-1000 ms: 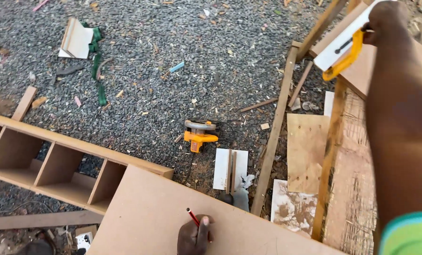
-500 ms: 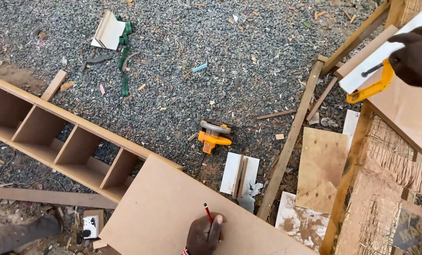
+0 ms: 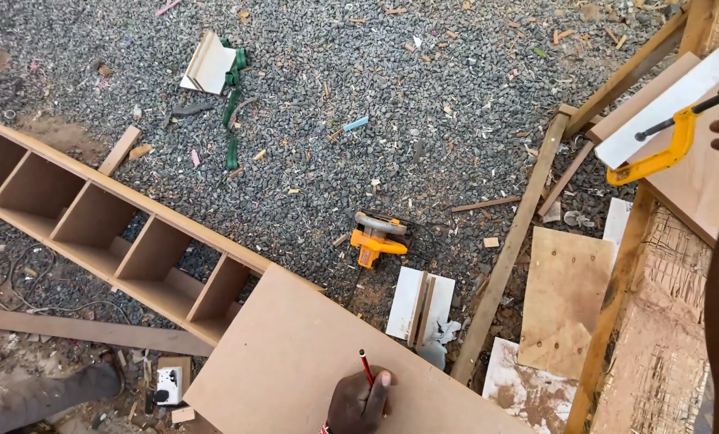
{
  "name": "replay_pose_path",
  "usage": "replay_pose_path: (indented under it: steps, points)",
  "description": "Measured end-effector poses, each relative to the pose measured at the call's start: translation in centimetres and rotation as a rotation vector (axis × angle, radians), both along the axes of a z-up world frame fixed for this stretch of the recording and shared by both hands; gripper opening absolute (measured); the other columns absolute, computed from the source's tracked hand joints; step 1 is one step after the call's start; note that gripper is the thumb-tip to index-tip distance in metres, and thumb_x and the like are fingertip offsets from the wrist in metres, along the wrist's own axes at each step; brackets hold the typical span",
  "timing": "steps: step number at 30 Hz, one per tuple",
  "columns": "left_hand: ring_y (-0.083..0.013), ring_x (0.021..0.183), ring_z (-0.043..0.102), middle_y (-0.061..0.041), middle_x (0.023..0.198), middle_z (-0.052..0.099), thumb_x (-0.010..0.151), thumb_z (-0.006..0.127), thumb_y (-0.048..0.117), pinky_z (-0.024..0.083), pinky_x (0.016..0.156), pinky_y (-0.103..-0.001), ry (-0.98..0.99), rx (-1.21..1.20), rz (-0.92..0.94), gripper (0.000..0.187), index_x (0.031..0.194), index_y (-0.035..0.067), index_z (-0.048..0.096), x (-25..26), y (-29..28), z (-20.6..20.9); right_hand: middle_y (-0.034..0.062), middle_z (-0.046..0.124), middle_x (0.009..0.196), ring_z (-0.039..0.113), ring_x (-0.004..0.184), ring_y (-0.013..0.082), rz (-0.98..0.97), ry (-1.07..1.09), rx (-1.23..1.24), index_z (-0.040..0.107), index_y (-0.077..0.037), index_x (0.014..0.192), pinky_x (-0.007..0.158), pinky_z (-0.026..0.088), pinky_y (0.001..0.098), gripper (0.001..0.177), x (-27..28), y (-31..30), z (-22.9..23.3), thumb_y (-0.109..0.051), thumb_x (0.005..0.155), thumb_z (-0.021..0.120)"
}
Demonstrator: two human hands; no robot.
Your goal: Measuring, marking, and cutting wooden boards to size for furniture construction.
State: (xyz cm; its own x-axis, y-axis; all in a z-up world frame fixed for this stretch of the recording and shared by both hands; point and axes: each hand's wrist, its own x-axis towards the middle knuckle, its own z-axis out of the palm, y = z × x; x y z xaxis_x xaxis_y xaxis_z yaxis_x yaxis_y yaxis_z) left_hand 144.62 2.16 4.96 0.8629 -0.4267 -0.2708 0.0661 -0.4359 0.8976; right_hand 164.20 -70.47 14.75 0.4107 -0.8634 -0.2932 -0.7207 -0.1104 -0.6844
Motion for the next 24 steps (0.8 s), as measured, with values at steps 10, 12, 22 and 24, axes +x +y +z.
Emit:
replay_pose_path:
  steps: [10, 12, 22, 24]
  points:
    - [-0.0183, 0.055, 0.078, -0.001, 0.056, 0.080, 0.113, 0.056, 0.048, 0.063, 0.064, -0.037, 0.200, 0.105, 0.031, 0.057, 0.094, 0.011, 0.094, 0.2, 0.8, 0.6, 0.0048, 0.061, 0.101, 0.046, 0.077, 0.0199, 0.232, 0.027, -0.200, 0.087, -0.038, 0.131, 0.059, 0.030, 0.0452, 0.048, 1.2, -1.2, 1.0, -0.006, 0.114, 0.057]
    - [-0.0190, 0.054, 0.079, -0.003, 0.055, 0.080, 0.112, 0.056, 0.048, 0.064, 0.062, -0.039, 0.151, 0.110, 0.055, 0.056, 0.093, 0.011, 0.095, -0.1, 0.9, 0.3, -0.0050, 0.078, 0.129, 0.070, 0.106, 0.0132, 0.352, -0.226, -0.172, 0.080, -0.028, 0.160, 0.079, 0.049, 0.0351, 0.047, -0.7, 0.6, 1.6, -0.011, 0.117, 0.076]
    - [-0.0192, 0.053, 0.077, -0.002, 0.056, 0.079, 0.113, 0.056, 0.048, 0.064, 0.061, -0.039, 0.164, 0.108, 0.052, 0.056, 0.095, 0.011, 0.094, -0.3, 0.9, -0.3, -0.0065, 0.056, 0.102, 0.052, 0.091, 0.0091, -0.213, -0.525, 0.069, 0.056, -0.026, 0.113, 0.079, 0.046, 0.0312, 0.050, -3.1, 7.5, -12.6, -0.046, 0.101, 0.100]
    - [-0.0196, 0.056, 0.080, -0.003, 0.055, 0.079, 0.113, 0.056, 0.047, 0.066, 0.064, -0.039, 0.137, 0.097, 0.054, 0.058, 0.091, 0.010, 0.094, -0.4, 0.9, -0.2, -0.0046, 0.060, 0.100, 0.062, 0.086, 0.0101, -0.402, -0.478, 0.052, 0.046, -0.025, 0.104, 0.061, 0.049, 0.0300, 0.053, -1.9, 7.8, -13.5, -0.050, 0.106, 0.093]
